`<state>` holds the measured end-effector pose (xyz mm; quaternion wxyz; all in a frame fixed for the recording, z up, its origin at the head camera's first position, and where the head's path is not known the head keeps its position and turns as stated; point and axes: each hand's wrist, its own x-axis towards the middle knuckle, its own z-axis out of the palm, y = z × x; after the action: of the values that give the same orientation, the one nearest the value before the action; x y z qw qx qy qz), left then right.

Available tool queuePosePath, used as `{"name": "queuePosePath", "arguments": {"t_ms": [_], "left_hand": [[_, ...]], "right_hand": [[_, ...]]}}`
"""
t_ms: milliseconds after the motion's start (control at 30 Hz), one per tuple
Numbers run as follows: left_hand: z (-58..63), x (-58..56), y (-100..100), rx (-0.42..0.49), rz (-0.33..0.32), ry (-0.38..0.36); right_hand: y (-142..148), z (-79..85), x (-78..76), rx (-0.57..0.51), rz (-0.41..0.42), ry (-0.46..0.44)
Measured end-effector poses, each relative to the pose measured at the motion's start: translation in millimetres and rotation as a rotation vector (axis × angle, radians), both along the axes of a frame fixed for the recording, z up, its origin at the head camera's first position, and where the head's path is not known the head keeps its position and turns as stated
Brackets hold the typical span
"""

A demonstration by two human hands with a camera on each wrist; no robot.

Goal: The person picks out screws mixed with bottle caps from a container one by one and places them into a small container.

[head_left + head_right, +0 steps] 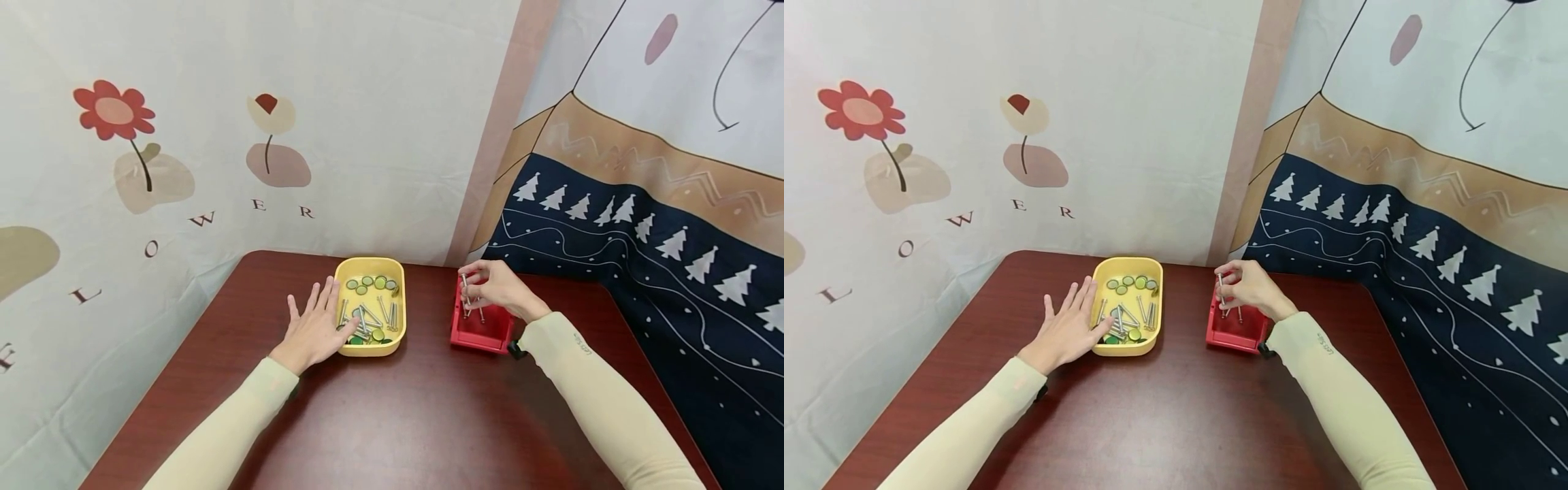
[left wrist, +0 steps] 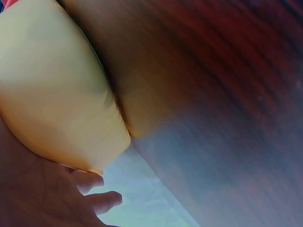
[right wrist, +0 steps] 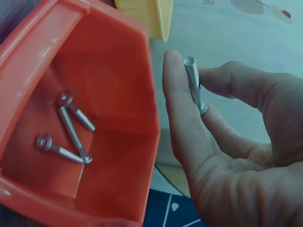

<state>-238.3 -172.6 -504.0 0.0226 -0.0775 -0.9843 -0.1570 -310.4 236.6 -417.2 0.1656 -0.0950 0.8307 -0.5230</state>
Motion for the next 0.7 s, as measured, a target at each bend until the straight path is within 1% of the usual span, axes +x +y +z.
{"name": "queuePosePath", "arguments": {"t_ms": [233, 467, 700], "left_hand": [[0.7, 1.5, 1.2, 0.0, 0.005, 0.005], [1.2, 1.8, 1.2, 0.009, -0.006, 0.023], [1.9, 2.8, 1.1, 0.004, -0.003, 0.029]], "right_hand": [[5.3, -2.8, -2.8, -0.01, -0.044, -0.02], [7.1, -7.1, -9.2, -0.021, -0.089, -0.041], [6.5, -10.9, -12.6, 0.015, -0.125, -0.061]]}}
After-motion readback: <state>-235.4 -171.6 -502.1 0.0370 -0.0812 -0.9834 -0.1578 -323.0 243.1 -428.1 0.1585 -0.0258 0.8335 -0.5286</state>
